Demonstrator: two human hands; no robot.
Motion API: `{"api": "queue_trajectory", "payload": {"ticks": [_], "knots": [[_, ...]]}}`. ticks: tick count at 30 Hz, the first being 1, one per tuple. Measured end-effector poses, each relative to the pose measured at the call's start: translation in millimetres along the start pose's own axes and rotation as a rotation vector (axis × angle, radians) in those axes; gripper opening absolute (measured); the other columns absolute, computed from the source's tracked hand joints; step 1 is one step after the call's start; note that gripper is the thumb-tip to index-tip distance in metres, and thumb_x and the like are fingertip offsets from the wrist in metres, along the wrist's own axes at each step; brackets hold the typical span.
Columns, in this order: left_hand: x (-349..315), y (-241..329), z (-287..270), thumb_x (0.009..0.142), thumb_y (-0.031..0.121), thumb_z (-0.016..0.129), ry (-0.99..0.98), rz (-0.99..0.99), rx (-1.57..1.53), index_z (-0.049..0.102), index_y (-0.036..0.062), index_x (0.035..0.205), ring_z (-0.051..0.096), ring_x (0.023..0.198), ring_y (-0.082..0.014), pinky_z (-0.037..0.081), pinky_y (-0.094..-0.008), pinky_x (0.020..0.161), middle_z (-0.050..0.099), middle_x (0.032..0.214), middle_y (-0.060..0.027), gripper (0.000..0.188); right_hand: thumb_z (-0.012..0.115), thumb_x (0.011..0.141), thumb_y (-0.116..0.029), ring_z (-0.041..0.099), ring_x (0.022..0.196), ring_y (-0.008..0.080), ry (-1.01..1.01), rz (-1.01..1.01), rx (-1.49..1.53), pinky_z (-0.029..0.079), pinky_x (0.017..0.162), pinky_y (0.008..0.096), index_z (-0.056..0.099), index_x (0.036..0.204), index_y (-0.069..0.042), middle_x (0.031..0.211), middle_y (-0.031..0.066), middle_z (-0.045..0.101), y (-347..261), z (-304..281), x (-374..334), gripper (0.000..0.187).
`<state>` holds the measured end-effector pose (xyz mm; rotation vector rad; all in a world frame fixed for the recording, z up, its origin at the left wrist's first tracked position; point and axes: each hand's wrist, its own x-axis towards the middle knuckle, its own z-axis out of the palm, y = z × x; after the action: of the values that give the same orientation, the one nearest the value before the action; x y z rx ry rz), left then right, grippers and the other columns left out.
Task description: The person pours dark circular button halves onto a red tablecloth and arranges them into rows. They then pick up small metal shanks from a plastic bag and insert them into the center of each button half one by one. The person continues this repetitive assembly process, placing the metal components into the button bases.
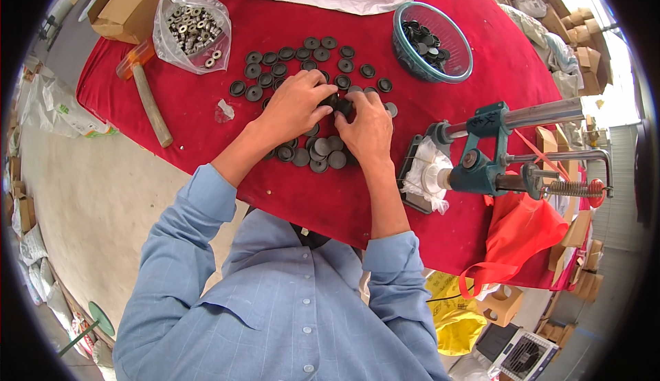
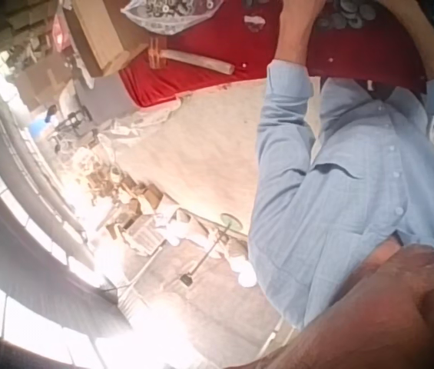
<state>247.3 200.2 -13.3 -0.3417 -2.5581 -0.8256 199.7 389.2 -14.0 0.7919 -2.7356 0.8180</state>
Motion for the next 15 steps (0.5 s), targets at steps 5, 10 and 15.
{"api": "queue_trajectory", "payload": {"ticks": [5, 10, 15], "knots": [[6.6, -5.7, 9.3, 0.086, 0.012, 0.084, -0.100, 0.007, -0.014, 0.080, 0.0039, 0.108, 0.064, 0.104, -0.0311, 0.053, -0.0463, 0.092, 0.066, 0.107, -0.0109, 0.023, 0.089, 0.076, -0.012, 0.067, 0.083, 0.0296, -0.028, 0.071, 0.200, 0.054, 0.080, 0.0461, 0.066, 0.109, -0.006, 0.098, 0.0113, 0.067, 8.9, -15.5, -9.5, 0.041], [4.7, -4.6, 12.1, 0.086, 0.012, 0.084, -0.091, 0.027, 0.033, 0.081, 0.0052, 0.108, 0.064, 0.101, -0.0291, 0.053, -0.0438, 0.089, 0.065, 0.104, -0.0092, 0.024, 0.091, 0.076, -0.013, 0.067, 0.084, 0.0298, -0.004, -0.039, 0.083, 0.053, 0.083, 0.0460, 0.064, 0.102, -0.005, 0.094, 0.0098, 0.067, 12.2, -15.3, -11.6, 0.039], [3.5, -16.7, 11.0, 0.086, 0.022, 0.085, -0.039, -0.003, 0.132, 0.081, 0.0092, 0.105, 0.063, 0.100, -0.0278, 0.052, -0.0446, 0.089, 0.064, 0.104, -0.0084, 0.023, 0.091, 0.078, -0.012, 0.068, 0.094, 0.0322, -0.094, -0.103, 0.064, 0.051, 0.087, 0.0474, 0.067, 0.100, -0.007, 0.097, 0.0091, 0.067, 14.4, -26.1, -15.0, 0.034]]}}
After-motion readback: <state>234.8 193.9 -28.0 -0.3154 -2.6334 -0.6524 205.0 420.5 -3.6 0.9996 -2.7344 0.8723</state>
